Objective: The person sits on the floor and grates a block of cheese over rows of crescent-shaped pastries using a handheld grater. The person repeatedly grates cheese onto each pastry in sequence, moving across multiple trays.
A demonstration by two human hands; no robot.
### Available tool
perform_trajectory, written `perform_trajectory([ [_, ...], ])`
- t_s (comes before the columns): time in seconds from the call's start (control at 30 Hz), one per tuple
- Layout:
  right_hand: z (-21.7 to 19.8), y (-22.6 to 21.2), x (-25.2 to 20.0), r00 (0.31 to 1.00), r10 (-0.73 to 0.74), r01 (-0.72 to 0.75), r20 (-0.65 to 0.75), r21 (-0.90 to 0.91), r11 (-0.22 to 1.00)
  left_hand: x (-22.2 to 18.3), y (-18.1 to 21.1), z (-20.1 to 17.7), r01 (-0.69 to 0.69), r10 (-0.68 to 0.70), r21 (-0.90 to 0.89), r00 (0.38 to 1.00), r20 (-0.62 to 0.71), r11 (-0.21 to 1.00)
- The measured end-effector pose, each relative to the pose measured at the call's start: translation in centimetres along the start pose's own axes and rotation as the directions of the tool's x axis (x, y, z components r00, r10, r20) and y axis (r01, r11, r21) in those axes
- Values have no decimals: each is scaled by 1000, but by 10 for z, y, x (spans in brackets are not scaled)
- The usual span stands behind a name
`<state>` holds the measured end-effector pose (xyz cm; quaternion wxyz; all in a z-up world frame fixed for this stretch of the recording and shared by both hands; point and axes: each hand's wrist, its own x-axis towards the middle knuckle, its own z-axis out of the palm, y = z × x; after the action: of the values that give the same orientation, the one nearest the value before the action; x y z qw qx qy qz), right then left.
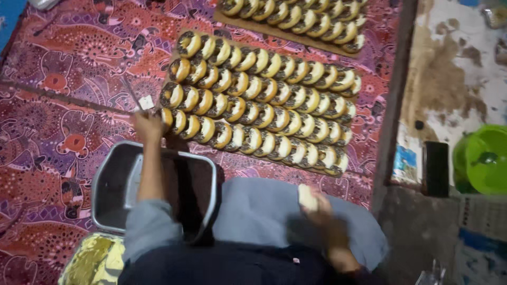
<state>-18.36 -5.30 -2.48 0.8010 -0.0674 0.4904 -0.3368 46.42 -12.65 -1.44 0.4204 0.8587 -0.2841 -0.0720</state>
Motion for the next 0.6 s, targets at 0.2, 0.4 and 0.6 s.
perform_trajectory([
  [0.2,119,61,-23,633,22,570,774,-485,664,102,-67,49,26,-77,228,973,217,973],
  [0.4,145,102,17,768,421,35,483,-687,726,109,-77,95,54,-110,148,906,408,988],
  [0.6,97,159,66,809,376,29,453,-668,743,111,-78,107,115,-149,117,926,346,986],
])
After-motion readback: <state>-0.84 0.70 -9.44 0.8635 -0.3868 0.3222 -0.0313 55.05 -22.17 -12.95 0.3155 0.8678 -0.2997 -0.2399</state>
